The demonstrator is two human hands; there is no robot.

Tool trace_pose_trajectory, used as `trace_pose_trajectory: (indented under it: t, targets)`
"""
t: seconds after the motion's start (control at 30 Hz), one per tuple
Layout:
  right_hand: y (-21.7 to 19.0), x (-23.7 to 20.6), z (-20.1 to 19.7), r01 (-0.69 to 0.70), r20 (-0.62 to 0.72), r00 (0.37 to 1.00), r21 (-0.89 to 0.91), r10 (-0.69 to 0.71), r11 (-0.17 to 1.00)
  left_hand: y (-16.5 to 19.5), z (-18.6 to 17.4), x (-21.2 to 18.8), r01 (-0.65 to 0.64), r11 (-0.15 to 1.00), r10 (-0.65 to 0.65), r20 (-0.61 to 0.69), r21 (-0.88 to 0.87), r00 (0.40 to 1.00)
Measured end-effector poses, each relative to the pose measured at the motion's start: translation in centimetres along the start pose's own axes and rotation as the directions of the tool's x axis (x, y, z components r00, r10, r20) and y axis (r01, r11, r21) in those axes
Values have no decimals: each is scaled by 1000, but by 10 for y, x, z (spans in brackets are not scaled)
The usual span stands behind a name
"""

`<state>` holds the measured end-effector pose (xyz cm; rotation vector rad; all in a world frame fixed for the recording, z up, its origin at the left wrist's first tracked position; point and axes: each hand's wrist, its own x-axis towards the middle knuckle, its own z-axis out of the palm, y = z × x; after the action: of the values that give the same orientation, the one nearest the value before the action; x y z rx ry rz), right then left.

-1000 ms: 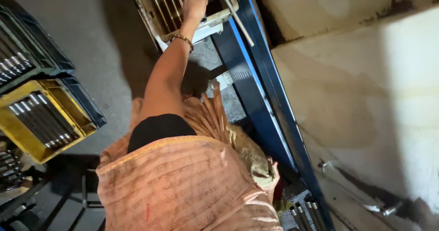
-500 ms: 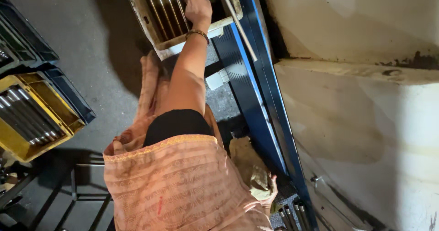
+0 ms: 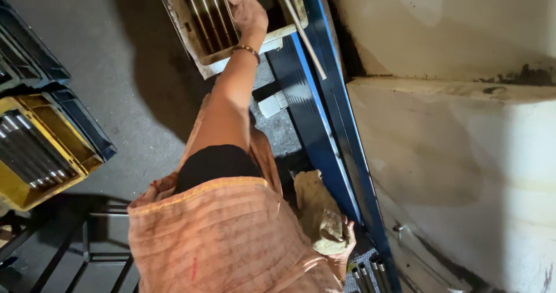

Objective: The person wipes cylindrical metal rods with a cloth, inspects them, and places them into a wooden rack. She also wipes the surface of a machine and inserts a rod into a slot before continuing to clean additional rods.

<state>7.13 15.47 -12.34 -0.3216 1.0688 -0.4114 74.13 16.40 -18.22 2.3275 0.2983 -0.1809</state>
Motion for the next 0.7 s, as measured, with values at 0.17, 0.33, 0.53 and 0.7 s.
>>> trace_pose_trajectory:
  t: [0.17, 0.33, 0.53, 0.7]
  targets:
    - [0, 8, 5, -16, 17, 1000, -46, 17, 999, -22, -49, -41, -421, 901, 424, 0, -100, 906]
    - [4, 28, 10, 51, 41, 998, -159, -45, 986, -97, -105, -121, -667, 698, 668, -99, -261, 738]
    - [31, 34, 34, 125, 285, 955, -138, -82, 982, -210, -149, -242, -701, 585, 724, -127, -408, 678]
    - [75, 6, 71, -29, 378, 921, -171, 93, 985, -268, -199, -328, -158, 642, 561, 319, -750, 764]
